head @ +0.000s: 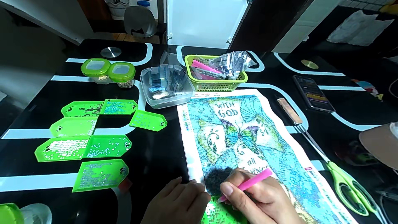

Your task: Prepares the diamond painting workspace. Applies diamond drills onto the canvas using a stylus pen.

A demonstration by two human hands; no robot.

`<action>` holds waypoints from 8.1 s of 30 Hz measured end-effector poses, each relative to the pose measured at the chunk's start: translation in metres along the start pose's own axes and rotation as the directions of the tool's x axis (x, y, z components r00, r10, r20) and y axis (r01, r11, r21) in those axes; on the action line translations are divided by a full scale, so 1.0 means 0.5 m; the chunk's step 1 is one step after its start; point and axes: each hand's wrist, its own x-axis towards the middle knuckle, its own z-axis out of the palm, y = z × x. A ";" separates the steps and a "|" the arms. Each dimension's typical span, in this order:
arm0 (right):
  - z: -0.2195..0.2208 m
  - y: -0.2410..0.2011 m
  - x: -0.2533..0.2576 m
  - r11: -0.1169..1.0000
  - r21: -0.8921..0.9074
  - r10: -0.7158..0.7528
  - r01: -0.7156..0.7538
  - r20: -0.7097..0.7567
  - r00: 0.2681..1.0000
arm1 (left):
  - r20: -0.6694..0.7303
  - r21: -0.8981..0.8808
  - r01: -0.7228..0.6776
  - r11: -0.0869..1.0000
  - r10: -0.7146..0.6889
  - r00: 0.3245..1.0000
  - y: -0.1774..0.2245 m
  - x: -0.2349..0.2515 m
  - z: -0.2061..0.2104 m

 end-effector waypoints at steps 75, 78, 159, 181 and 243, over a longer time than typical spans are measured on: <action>0.015 0.019 0.005 0.988 0.157 0.018 -0.004 -0.087 0.996 | -0.016 0.010 -0.010 1.000 0.010 1.000 -0.003 -0.001 0.005; 0.018 0.025 0.010 0.966 0.244 0.127 -0.084 -0.167 0.978 | -0.013 0.008 -0.011 1.000 0.011 1.000 -0.002 0.000 0.004; 0.013 0.028 -0.004 0.994 0.000 -0.112 0.112 -0.058 0.992 | -0.008 -0.008 -0.011 1.000 0.011 1.000 -0.002 -0.001 0.001; 0.017 0.029 0.006 0.969 0.241 0.088 -0.049 -0.154 0.984 | -0.009 -0.009 -0.014 1.000 0.014 1.000 -0.004 0.000 0.003; 0.027 0.035 0.007 0.979 0.190 0.112 -0.076 -0.188 0.976 | -0.004 -0.003 -0.005 1.000 0.005 1.000 -0.002 0.000 0.001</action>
